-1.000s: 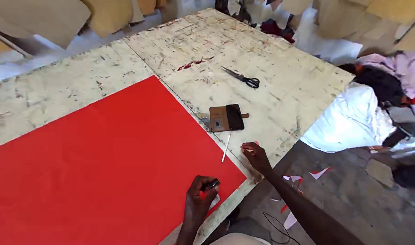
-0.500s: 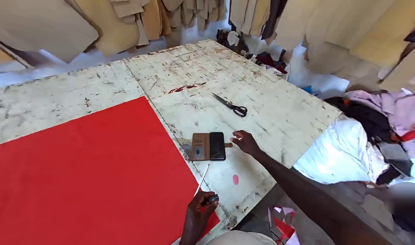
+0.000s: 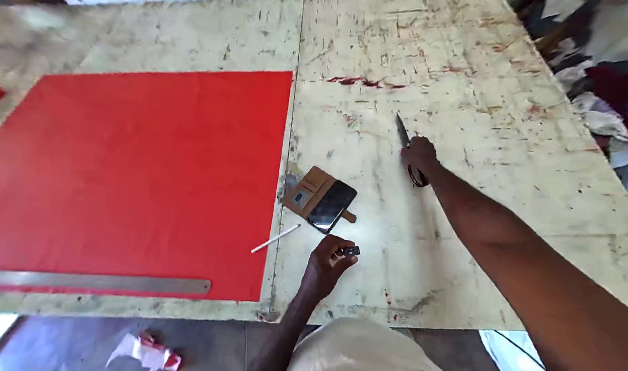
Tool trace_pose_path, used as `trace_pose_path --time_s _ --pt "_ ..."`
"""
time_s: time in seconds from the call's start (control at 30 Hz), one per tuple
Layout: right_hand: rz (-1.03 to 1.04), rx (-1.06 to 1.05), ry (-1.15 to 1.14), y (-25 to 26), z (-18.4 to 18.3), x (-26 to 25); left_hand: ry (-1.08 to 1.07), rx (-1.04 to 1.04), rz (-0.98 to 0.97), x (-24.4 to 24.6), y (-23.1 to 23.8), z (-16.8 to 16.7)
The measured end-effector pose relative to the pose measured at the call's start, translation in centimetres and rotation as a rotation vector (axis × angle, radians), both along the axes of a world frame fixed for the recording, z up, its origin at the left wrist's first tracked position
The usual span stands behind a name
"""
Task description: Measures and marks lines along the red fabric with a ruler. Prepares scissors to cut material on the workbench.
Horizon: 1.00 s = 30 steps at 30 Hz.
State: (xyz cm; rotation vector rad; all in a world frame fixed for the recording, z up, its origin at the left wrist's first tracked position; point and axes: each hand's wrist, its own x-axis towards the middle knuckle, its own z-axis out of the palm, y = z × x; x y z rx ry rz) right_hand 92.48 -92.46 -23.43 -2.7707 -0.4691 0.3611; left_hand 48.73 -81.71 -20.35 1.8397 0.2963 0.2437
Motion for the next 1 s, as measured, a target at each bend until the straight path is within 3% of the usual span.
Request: trace_pose_path --time_s 0.07,0.13,0.2,0.27,0.33,0.43,0.5,0.63,0.73,1.0 --pt "0.038 0.115 0.095 -1.7 0.5 0.4 -0.013 0.049 0.007 0.8 -1.4 -1.0" --pt "0.056 0.368 0.248 -4.5 1.5 -1.2 -0.01 0.09 -0.003 1.9 -2.4 -2.4" --pt "0.065 0.572 0.563 -8.4 3.7 -5.6 0.003 0.144 -0.03 2.8 -3.4 -4.2" --pt "0.152 0.577 0.793 -12.7 5.8 -10.8 0.019 0.269 -0.077 3.7 -3.9 -5.6" --pt "0.339 0.39 0.879 -16.5 7.9 -15.2 0.075 0.4 -0.123 4.5 -4.0 -6.2" --pt "0.715 -0.022 0.754 -20.1 8.3 -19.2 0.167 0.468 -0.149 5.1 -4.2 -5.0" --pt "0.89 -0.09 0.635 -21.2 6.9 -20.6 0.185 0.45 -0.146 5.1 -4.4 -4.2" --pt "0.964 -0.037 0.445 -20.8 5.0 -21.3 0.194 0.434 -0.153 5.2 -4.4 -3.8" --pt "0.993 -0.124 0.358 -19.3 4.7 -20.6 0.164 0.453 -0.157 5.3 -3.7 -6.2" --pt "1.115 -0.302 0.228 -15.8 6.1 -19.8 0.14 0.431 -0.154 5.3 -3.5 -7.2"
